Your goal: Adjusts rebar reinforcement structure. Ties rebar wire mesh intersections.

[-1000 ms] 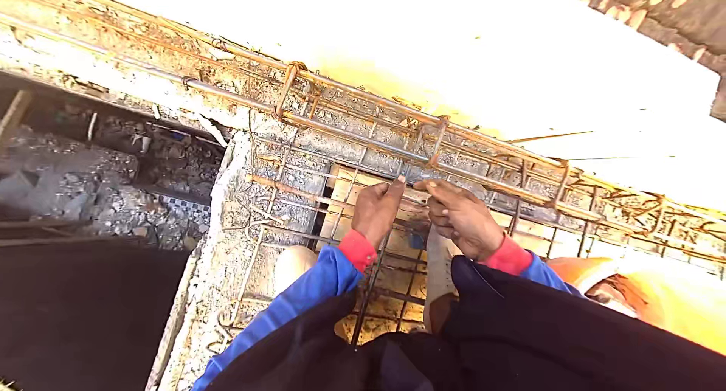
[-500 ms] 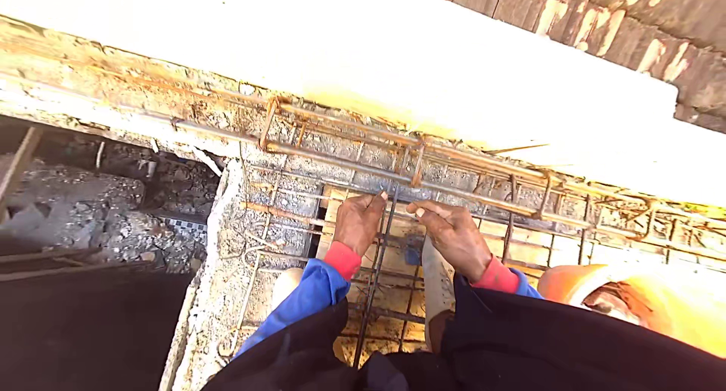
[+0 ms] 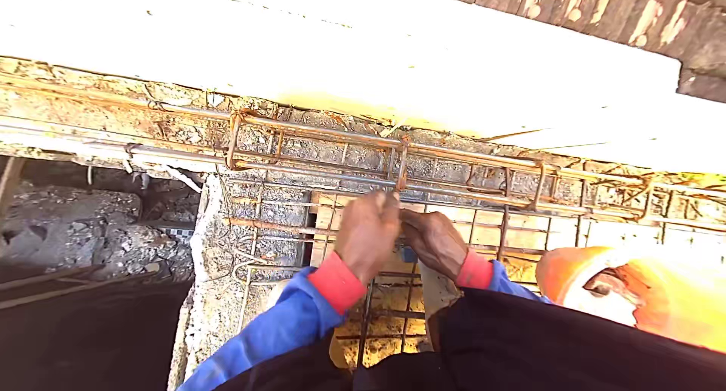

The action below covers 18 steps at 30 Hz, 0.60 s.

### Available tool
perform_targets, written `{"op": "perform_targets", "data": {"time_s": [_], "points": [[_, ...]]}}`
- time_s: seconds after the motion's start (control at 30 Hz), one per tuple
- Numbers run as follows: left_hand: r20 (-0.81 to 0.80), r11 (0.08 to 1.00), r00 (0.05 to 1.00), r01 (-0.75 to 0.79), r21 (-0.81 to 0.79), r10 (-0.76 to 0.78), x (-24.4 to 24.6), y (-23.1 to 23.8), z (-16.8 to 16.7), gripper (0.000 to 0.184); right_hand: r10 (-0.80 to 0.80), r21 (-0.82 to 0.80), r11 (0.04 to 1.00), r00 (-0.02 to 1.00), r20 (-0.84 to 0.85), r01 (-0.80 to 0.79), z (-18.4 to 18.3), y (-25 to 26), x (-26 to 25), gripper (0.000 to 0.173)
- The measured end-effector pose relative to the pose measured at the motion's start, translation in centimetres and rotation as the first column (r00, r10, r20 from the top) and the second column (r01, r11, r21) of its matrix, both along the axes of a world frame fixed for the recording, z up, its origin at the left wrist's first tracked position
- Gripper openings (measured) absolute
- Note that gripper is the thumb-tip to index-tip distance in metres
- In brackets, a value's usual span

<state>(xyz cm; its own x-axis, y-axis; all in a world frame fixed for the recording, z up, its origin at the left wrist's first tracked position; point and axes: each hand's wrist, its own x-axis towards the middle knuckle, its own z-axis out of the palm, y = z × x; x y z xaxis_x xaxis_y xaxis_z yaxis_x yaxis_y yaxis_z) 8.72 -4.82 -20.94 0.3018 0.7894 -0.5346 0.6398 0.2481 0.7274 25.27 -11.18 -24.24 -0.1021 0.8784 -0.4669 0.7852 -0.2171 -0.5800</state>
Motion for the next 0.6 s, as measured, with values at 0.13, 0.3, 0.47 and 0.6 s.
{"op": "perform_targets", "data": {"time_s": [0.13, 0.3, 0.47, 0.6], "points": [[-0.163, 0.922, 0.910, 0.359, -0.143, -0.380, 2.8, -0.7, 2.1, 0.040, -0.468, -0.376, 0.866, 0.797, -0.382, 0.329, 0.6, 0.0, -1.5, 0.020], [0.301, 0.897, 0.954, 0.149, -0.416, -0.019, -1.7, 0.3, 2.8, 0.058, -0.335, -0.222, 0.939, 0.852, -0.402, 0.264, 0.0, -0.3, 1.5, 0.030], [0.246, 0.645, 0.738, -0.318, -0.695, 0.628, -3.9, 1.1, -0.5, 0.037, -0.603, -0.438, 0.796, 0.604, -0.522, 0.417, 1.1, 2.0, 0.1, 0.043], [0.196, 0.666, 0.862, -0.198, -0.719, 0.468, -3.1, 0.7, -3.4, 0.025, -0.807, -0.681, 0.590, 0.296, -0.510, 0.434, 1.1, 3.4, -0.9, 0.029]]}}
